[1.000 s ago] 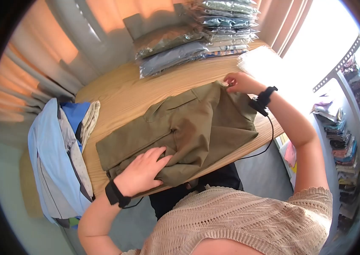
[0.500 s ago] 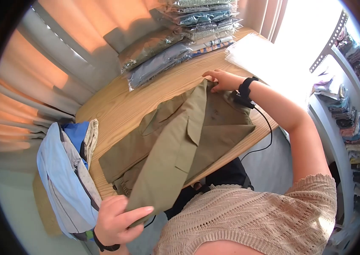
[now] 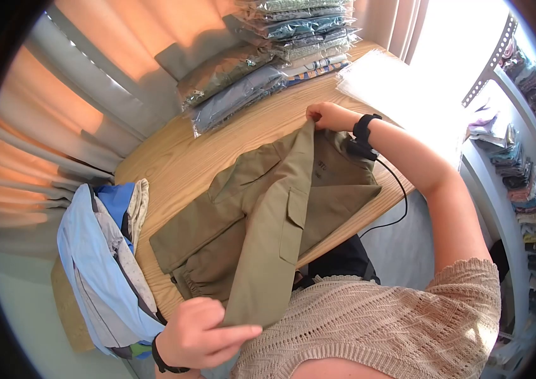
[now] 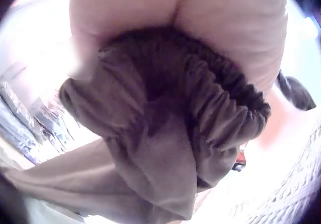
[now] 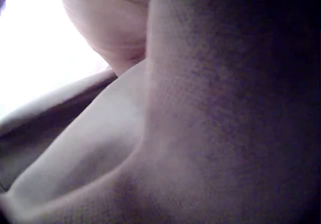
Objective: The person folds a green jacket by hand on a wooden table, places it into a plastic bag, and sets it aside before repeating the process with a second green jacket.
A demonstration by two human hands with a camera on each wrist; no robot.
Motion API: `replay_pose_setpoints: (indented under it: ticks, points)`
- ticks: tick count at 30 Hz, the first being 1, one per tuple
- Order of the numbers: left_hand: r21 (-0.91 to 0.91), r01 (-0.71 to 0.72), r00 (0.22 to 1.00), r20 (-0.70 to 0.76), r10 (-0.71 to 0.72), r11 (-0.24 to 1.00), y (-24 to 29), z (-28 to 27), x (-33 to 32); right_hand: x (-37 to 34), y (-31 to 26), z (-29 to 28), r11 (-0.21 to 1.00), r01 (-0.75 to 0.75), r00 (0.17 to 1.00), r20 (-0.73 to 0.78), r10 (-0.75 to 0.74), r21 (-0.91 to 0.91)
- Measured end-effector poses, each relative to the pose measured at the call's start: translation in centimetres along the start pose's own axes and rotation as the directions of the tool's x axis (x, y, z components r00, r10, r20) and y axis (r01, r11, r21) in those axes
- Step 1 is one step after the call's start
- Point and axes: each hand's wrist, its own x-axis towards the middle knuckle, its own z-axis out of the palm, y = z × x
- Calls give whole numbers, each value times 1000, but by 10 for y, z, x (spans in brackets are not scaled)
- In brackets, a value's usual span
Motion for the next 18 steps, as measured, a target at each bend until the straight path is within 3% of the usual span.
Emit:
replay_pose_setpoints:
  ticks: [2,5,6,7,8,9,10,12,16,18]
  points:
    - [-197,-196,981,-51,190,961,-3,-2,-7,1,2,2,999,10,1000,-12,-10,-44]
    - [-287,-217,975,-19,221,933,2,-7,2,4,3,4,997,15,999,-35,-18,-73]
    - [-289,-215,976,-19,219,933,5,-8,6,4,2,5,998,9,999,-52,-12,-54]
    - [-178,-134,988,51,145,975,9,-9,10,3,2,6,999,8,999,-51,-11,-53]
    - [-58,-57,992,111,63,997,10,-8,13,2,2,6,995,26,998,-55,-21,95]
    - [-59,-56,992,111,62,997,10,-7,14,1,-1,5,969,44,998,-59,-31,242]
    - [-25,-11,995,101,13,1000,8,-4,15,-1,-4,4,969,45,998,-56,-32,243]
    - [14,35,994,98,-36,999,4,0,13,-5,-7,-1,929,11,998,61,-36,371]
    - [-13,2,994,109,-1,1000,10,-2,13,10,32,4,909,14,995,82,-53,416]
    - [-113,2,999,49,4,994,8,1,7,10,37,3,944,34,998,41,-50,327]
